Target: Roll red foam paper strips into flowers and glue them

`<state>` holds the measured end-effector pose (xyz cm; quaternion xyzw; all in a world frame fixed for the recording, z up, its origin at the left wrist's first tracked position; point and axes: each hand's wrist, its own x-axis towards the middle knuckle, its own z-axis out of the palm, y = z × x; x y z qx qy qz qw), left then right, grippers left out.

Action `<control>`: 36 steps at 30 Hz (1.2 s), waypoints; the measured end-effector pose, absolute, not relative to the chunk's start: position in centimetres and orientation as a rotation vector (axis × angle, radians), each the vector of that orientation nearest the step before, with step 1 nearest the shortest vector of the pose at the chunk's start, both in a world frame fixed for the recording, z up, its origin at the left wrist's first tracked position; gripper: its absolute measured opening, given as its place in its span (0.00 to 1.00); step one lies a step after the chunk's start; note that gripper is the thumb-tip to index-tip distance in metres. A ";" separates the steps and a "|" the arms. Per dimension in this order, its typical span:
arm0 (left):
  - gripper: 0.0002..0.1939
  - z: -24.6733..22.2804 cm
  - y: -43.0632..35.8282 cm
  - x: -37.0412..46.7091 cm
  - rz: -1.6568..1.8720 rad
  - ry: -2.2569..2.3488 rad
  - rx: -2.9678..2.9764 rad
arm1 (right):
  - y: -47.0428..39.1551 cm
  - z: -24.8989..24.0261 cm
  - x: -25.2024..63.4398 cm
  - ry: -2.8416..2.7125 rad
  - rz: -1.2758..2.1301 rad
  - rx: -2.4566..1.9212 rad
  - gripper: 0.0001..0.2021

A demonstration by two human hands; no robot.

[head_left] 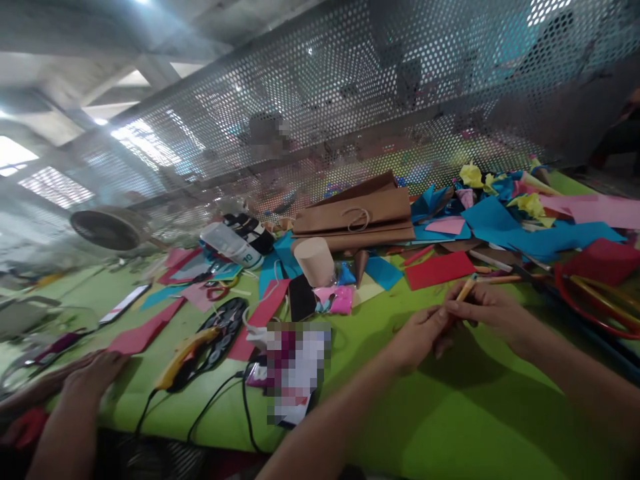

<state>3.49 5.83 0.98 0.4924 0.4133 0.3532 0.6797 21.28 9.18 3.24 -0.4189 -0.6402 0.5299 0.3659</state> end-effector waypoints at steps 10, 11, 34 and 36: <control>0.31 3.1 6.0 1.3 0.625 0.787 1.134 | 9.6 3.2 21.9 -1.396 1.473 -1.072 0.24; 0.31 3.3 6.1 1.1 0.615 0.774 1.153 | 9.7 3.2 21.9 -1.393 1.473 -1.070 0.24; 0.25 1.3 6.0 1.3 0.672 0.857 1.321 | 9.4 3.2 21.6 -1.304 1.456 -1.089 0.25; 0.26 1.0 6.1 1.1 0.658 0.875 1.353 | 9.4 3.1 21.7 -1.354 1.426 -1.092 0.24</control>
